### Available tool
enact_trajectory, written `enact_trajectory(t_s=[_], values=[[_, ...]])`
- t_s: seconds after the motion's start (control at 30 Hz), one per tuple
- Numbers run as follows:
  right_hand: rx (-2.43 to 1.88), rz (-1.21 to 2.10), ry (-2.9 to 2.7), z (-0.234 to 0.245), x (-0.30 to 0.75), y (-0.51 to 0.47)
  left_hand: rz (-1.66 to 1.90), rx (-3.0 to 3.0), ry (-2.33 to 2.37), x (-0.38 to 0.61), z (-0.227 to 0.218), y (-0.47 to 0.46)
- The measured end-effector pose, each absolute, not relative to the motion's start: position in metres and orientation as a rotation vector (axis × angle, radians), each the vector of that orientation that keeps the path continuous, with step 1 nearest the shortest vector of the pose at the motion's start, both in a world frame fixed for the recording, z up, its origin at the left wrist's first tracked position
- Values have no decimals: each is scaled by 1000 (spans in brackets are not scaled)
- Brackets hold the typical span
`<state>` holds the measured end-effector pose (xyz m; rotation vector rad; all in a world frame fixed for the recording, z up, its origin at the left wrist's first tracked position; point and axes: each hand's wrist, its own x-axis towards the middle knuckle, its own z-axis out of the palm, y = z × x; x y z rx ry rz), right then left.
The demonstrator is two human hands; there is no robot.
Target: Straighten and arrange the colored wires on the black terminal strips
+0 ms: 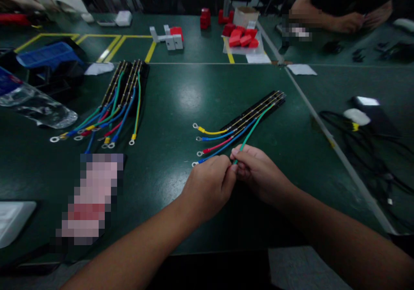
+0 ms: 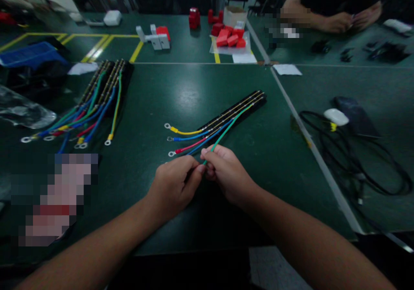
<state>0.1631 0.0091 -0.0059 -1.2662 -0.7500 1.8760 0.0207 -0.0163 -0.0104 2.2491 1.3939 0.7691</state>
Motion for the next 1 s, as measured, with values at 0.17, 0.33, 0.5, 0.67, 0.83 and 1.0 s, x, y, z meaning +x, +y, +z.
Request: enact_trajectory(t_s=[0.17,0.33,0.5,0.67,0.83,1.0], values=[[-1272,1866,-760,-7,164,9,770,2265,1394,20,-11,-16],[-1250,1880,-760,-6,164,10,769,2245,1388,21,-11,-15],[-1266,1877,-745,-6,164,9,727,2287,1414,20,-12,-15],[-1282,1869,-742,-6,163,9,692,2332,1411,20,-13,-15],[-1293,1869,-744,-5,163,9,691,2353,1407,20,-14,-16],[-1280,1877,-740,-5,163,9,701,2342,1392,20,-14,-16]])
